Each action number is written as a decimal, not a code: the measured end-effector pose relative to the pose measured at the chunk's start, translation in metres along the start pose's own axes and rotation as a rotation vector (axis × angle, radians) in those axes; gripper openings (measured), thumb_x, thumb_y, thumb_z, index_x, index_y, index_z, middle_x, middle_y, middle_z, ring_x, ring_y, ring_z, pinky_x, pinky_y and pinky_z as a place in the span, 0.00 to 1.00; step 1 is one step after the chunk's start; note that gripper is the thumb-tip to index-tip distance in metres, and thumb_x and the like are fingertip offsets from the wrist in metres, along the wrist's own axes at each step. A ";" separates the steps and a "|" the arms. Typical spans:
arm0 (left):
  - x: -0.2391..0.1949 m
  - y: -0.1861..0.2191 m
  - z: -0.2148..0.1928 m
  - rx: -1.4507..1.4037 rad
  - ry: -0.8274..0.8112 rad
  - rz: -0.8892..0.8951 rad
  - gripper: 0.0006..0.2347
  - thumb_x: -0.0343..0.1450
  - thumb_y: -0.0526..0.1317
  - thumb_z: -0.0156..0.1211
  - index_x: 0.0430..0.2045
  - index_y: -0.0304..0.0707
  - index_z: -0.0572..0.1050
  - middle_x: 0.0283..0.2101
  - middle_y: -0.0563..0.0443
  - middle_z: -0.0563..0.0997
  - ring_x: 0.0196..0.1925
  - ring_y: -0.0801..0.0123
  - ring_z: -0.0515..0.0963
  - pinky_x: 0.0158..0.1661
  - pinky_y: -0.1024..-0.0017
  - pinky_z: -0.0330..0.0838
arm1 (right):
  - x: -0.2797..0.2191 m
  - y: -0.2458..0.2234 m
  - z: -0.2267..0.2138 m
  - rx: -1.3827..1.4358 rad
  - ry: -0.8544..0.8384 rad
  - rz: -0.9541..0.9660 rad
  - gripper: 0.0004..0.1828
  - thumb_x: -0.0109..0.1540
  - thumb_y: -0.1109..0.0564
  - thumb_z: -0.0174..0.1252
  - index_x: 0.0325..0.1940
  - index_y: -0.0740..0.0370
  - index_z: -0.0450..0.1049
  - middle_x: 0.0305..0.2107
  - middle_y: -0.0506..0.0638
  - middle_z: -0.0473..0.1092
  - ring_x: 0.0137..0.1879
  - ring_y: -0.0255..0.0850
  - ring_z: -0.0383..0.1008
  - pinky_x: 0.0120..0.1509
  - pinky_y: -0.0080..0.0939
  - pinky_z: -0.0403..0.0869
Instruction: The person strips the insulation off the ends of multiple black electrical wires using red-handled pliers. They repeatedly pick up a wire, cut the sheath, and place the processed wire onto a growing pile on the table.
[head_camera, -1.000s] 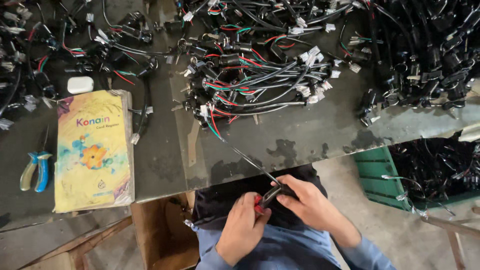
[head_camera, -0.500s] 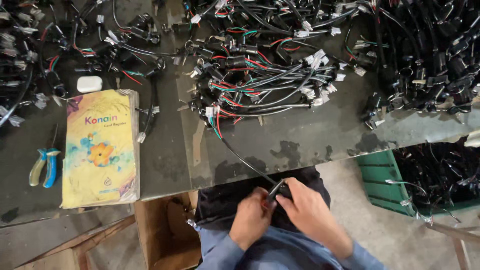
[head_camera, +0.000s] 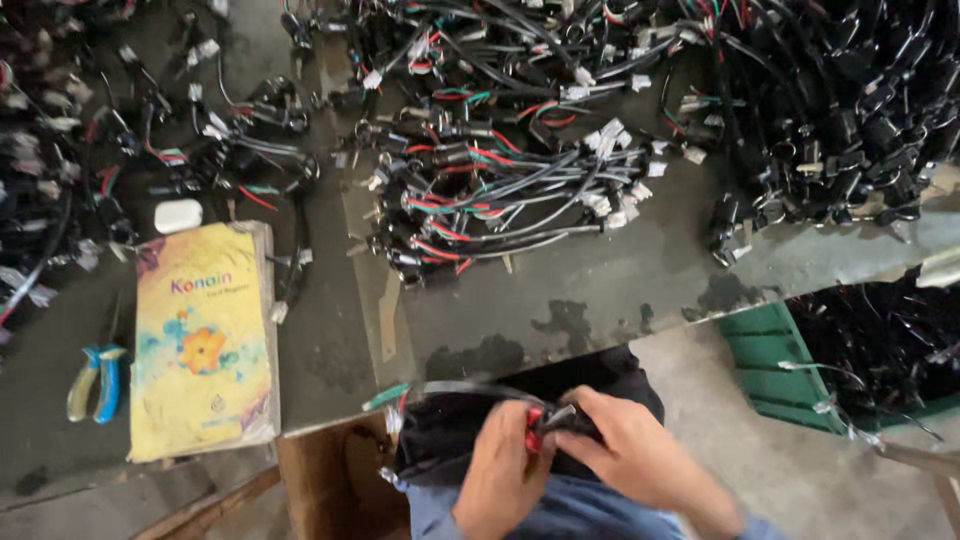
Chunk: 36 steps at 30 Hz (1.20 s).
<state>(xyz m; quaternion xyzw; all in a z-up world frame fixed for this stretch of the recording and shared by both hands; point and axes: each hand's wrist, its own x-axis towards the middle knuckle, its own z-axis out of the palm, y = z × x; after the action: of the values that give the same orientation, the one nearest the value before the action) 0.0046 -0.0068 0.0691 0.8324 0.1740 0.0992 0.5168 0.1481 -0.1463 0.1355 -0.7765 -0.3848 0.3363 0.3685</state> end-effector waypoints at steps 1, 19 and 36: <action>-0.003 -0.007 0.010 -0.051 -0.078 -0.254 0.11 0.67 0.35 0.64 0.41 0.36 0.73 0.35 0.40 0.79 0.41 0.49 0.81 0.44 0.60 0.75 | 0.002 0.007 0.012 -0.215 0.167 -0.011 0.14 0.60 0.51 0.63 0.43 0.61 0.72 0.31 0.55 0.73 0.36 0.52 0.76 0.37 0.44 0.68; 0.144 0.065 -0.093 0.483 0.428 0.507 0.18 0.68 0.35 0.61 0.52 0.26 0.69 0.46 0.35 0.76 0.50 0.43 0.74 0.50 0.55 0.69 | 0.006 0.060 0.022 0.061 0.844 -0.021 0.13 0.49 0.62 0.67 0.37 0.56 0.76 0.37 0.48 0.74 0.39 0.36 0.77 0.47 0.37 0.75; 0.036 0.010 -0.019 0.346 0.018 0.382 0.08 0.75 0.41 0.56 0.30 0.49 0.82 0.31 0.54 0.82 0.34 0.62 0.81 0.35 0.66 0.75 | 0.040 0.084 0.009 1.608 0.456 0.273 0.22 0.64 0.41 0.49 0.50 0.60 0.71 0.45 0.61 0.73 0.47 0.49 0.72 0.51 0.49 0.68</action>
<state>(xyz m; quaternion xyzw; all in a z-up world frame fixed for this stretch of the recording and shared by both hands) 0.0327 0.0186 0.0860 0.9253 0.0324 0.1710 0.3368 0.1892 -0.1459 0.0510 -0.3667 0.1523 0.3845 0.8334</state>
